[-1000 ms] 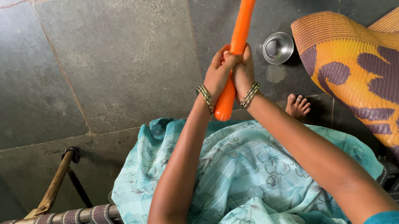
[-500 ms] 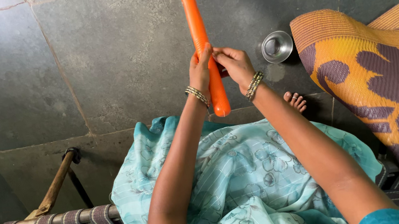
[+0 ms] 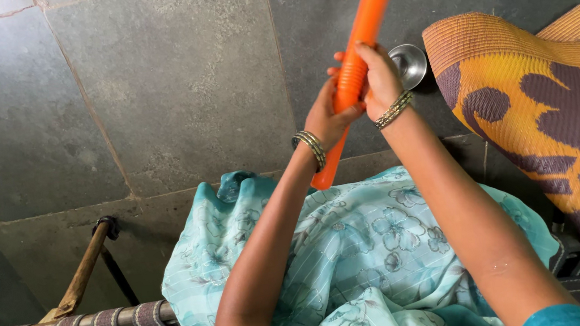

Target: The person assembles a broom by repeatedly sliding, twisting, and pressing a plastic handle onto the broom by hand.

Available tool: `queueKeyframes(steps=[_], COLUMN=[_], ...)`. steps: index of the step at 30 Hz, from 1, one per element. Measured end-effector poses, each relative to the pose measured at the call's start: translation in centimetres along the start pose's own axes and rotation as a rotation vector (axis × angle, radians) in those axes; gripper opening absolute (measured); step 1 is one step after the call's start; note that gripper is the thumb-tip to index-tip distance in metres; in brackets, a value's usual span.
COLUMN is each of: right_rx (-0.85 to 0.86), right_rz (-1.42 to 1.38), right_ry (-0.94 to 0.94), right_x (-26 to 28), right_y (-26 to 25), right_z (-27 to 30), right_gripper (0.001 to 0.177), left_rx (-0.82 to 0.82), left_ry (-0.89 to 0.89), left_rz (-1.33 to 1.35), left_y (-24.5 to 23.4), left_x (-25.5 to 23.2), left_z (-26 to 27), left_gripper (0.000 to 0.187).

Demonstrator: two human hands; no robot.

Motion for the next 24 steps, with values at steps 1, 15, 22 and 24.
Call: queueKeyframes(steps=[1,15,22,24], right_rx=[-0.084,-0.150,0.114,0.176], right_rz=[-0.014,0.349,0.390,0.398], right_ry=[0.034,0.068,0.018,0.014], right_x=[-0.4,-2.3,1.0,0.9], right_y=[-1.1,-1.1,2.9,3.6], right_z=[-0.5,0.8,2.5,2.5], right_gripper=[0.026,0.032,0.068,0.069], left_rx=[0.042,-0.451,-0.411,-0.402], left_ry=[-0.057,-0.086,-0.315,-0.326], left_rz=[-0.294,-0.259,-0.030,-0.012], left_y=[0.2,-3.6,-3.3,-3.3], left_x=[0.0,-0.1,-0.5,-0.5], left_z=[0.4,-1.0,-1.2,-1.4], left_gripper=[0.086,0.075,0.080,0.079])
Point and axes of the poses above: each hand's wrist, its own z-axis away from the middle knuckle, its own y-axis out of the palm, x = y × z, the point moved 7 cm from there along -z, towards the middle knuckle, and after that the axes turned 14 degrees about -x, right-handed, at the moved point
